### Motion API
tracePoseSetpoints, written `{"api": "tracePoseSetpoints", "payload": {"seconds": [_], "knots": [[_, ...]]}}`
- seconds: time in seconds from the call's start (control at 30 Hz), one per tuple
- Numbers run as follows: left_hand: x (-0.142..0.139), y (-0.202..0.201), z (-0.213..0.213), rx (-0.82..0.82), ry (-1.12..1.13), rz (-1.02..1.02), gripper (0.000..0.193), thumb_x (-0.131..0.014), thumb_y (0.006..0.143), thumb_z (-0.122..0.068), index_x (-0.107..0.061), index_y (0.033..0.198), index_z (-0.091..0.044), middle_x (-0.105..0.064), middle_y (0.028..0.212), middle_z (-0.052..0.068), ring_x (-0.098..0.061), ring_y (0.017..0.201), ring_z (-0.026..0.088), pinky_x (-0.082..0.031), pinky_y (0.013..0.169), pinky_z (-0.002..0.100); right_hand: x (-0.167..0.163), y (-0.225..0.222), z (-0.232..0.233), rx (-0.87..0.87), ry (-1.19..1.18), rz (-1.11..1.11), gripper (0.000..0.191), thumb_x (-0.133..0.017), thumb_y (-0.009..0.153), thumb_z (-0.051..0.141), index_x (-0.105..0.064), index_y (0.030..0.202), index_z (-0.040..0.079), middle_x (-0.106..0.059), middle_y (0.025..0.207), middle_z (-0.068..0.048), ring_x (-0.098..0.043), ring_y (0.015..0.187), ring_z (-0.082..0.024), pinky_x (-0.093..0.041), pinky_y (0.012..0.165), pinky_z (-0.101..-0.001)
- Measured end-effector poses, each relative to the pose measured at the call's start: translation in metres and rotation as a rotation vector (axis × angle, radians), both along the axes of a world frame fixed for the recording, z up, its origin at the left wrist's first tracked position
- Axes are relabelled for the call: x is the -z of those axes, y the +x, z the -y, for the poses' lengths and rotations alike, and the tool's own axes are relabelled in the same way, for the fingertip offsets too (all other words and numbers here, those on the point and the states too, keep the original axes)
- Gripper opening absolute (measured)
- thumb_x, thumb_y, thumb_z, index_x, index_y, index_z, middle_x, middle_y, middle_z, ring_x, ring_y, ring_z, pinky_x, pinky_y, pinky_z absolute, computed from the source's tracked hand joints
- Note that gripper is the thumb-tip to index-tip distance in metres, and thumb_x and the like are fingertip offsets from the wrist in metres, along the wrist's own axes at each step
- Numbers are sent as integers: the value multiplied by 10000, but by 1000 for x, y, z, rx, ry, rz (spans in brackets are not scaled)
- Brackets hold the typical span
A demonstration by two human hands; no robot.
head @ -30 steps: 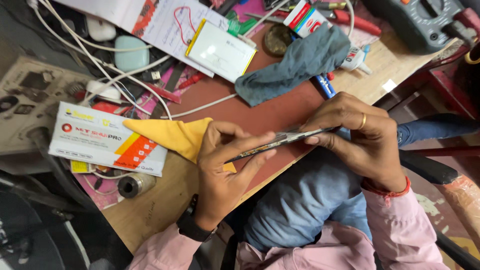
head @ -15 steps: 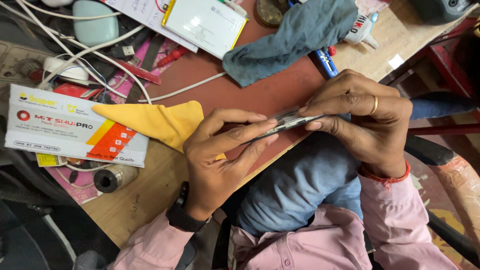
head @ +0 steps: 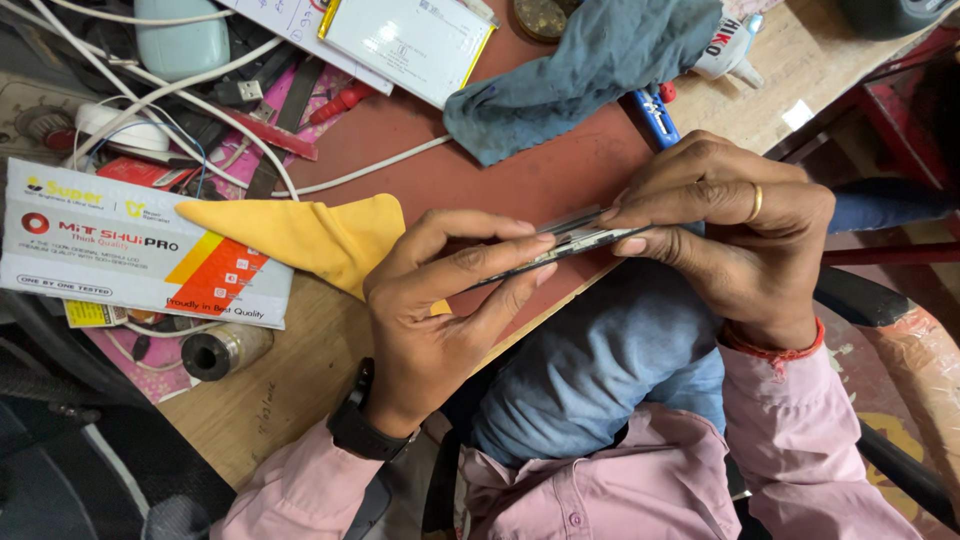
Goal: The person sits at a cluttered repair workbench and disassembles a smartphone. They lift the phone, use a blue pry tool to separate the back cover from the frame, peel the cover off, work around the edges by hand, and finally press and adjust the exposed internal components on the opened phone body.
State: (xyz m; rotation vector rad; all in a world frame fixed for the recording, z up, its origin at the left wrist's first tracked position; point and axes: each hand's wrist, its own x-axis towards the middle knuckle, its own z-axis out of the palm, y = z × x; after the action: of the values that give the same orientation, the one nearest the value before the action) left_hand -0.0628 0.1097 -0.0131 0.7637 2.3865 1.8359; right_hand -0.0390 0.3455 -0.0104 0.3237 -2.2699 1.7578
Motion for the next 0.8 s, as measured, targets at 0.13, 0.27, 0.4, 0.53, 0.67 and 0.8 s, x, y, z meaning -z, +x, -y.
{"api": "tracePoseSetpoints", "payload": {"seconds": [0.13,0.27,0.4,0.53,0.67,0.8], "knots": [[1,1,1,-4,40,45,306,-851,887,25,-772,1163,-83,-675,1186,44,-700,1003,128,-585,877,238,-1,0,1,-1,-10,4,204,-819,801,25,-744,988,-9,-713,926,-114,-692,824,-184,-562,733,-264],[3,2,4,-13,58,9,309,-857,895,26,-769,1166,-91,-682,1145,30,-696,1042,125,-599,916,228,-2,0,3,15,-11,19,208,-819,792,25,-740,980,-17,-717,920,-118,-690,811,-188,-560,727,-267],[3,5,11,-21,70,43,292,-844,891,34,-774,1145,-92,-680,1180,43,-700,1025,123,-595,900,233,0,2,4,22,9,12,231,-827,797,41,-740,1001,-26,-716,925,-122,-687,812,-191,-554,728,-263],[4,4,18,-32,47,1,294,-846,896,30,-774,1150,-99,-699,1139,27,-697,1020,119,-600,902,230,3,5,6,29,11,14,239,-841,822,51,-744,1026,-27,-721,895,-123,-689,819,-192,-558,735,-262],[5,6,22,-30,62,46,293,-841,891,26,-776,1144,-106,-703,1100,20,-709,968,111,-607,861,222,3,4,6,1,29,-13,239,-845,840,44,-740,1042,-26,-724,914,-127,-698,841,-200,-569,757,-270],[9,3,23,-15,71,46,280,-841,901,26,-779,1142,-103,-705,1087,17,-703,975,119,-595,826,219,-7,-3,-3,-92,109,-10,225,-796,794,24,-721,999,-29,-717,929,-132,-707,876,-220,-568,770,-302]]}}
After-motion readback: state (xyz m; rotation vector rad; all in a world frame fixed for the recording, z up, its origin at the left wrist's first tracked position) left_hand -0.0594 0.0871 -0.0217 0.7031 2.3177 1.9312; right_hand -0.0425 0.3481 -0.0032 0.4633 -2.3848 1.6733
